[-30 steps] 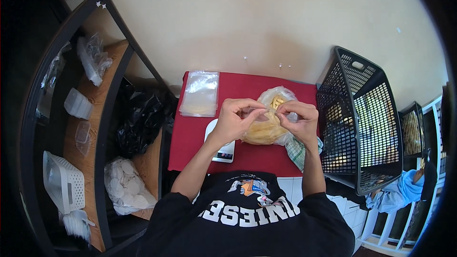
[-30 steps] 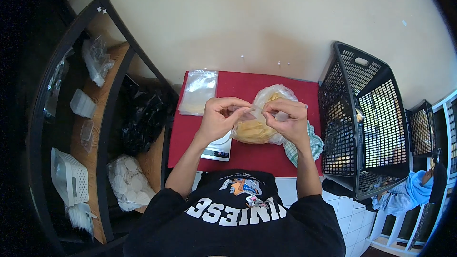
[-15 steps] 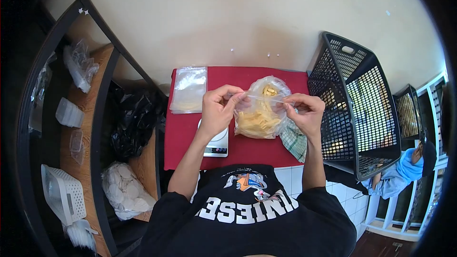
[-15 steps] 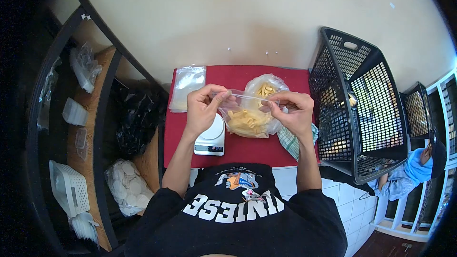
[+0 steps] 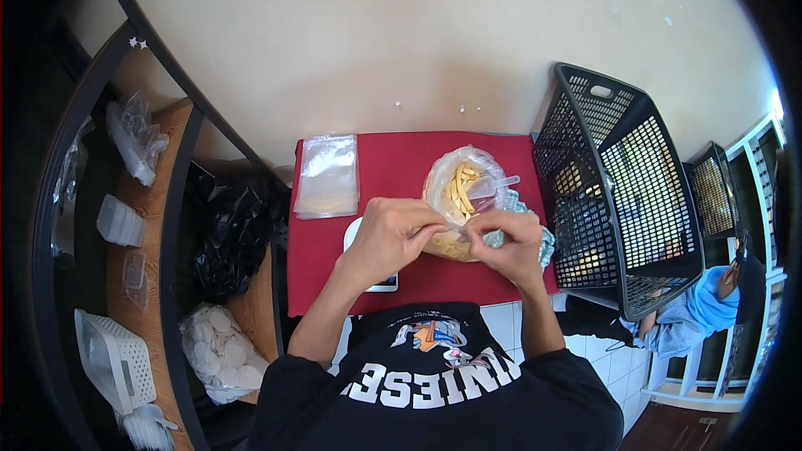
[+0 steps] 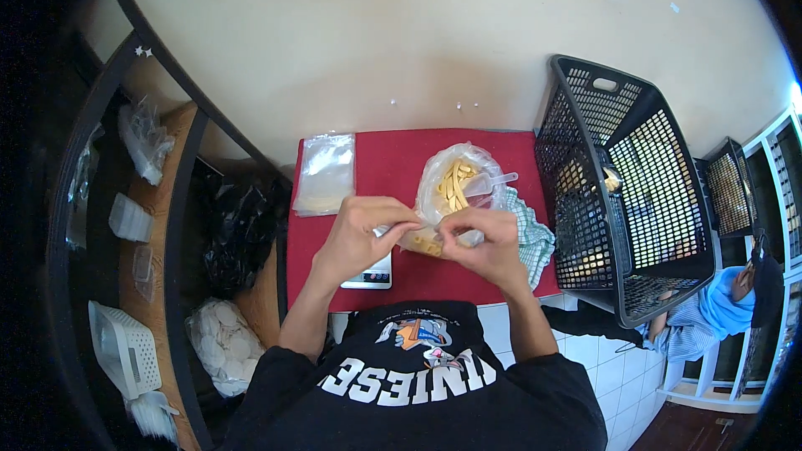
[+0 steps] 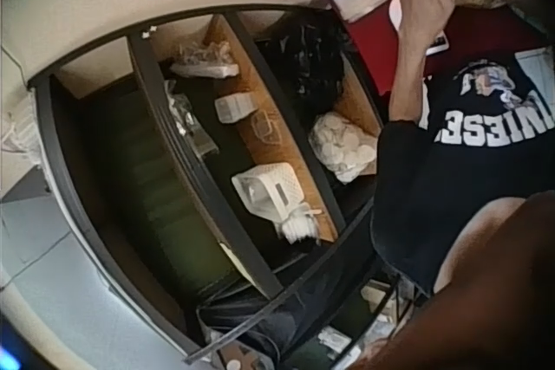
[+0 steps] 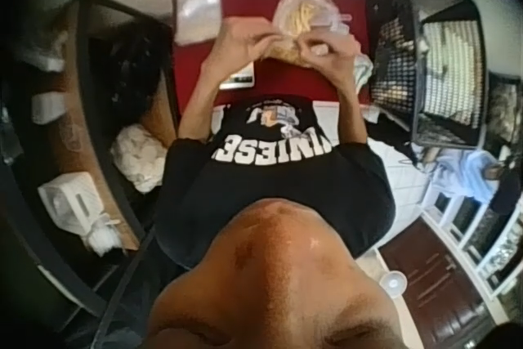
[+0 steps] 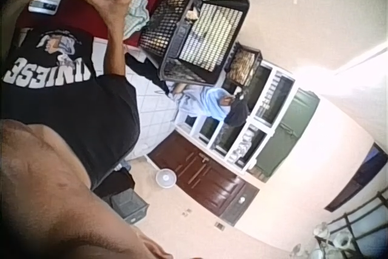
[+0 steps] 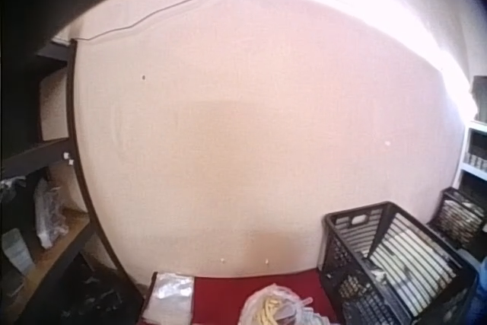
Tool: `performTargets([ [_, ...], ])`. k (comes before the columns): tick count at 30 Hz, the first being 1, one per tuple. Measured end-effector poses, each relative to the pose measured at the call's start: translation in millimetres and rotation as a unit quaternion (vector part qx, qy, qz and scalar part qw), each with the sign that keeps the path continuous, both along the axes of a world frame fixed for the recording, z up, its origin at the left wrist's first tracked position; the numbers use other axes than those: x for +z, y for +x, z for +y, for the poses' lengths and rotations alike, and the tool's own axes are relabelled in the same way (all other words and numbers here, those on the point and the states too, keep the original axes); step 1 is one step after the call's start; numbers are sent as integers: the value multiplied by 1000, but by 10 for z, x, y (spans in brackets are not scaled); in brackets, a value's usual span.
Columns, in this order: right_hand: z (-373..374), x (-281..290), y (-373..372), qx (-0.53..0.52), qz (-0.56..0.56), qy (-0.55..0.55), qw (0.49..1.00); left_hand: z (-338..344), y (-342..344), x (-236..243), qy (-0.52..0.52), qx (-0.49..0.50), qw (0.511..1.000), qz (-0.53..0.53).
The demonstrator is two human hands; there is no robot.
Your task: Weighing and placing fries into small plastic bags.
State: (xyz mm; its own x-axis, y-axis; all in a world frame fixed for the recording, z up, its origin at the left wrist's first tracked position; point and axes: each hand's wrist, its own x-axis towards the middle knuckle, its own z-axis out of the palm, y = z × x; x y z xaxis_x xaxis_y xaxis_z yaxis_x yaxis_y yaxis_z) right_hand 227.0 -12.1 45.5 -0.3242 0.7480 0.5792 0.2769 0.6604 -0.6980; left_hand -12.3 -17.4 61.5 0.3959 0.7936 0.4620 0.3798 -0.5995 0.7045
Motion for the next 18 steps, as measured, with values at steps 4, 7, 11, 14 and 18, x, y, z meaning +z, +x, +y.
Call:
performTargets([
  [4, -147, -101, -42, 25, -3, -14, 1000, -151, 63, -133, -9, -13, 1000, 5],
  [7, -222, -154, -3, 33, -48, -58, 997, -202, 119, -235, -16, -12, 1000, -19],
  [11, -282, -134, -6, 50, -38, -46, 997, -276, 131, -294, -35, -13, 999, -22],
  [14, -361, -99, 16, 41, -59, -33, 997, -319, 139, -220, -7, -10, 999, -32],
  [18, -484, -109, 58, 35, -68, -60, 995, -391, 177, -178, -4, -35, 999, -11],
])
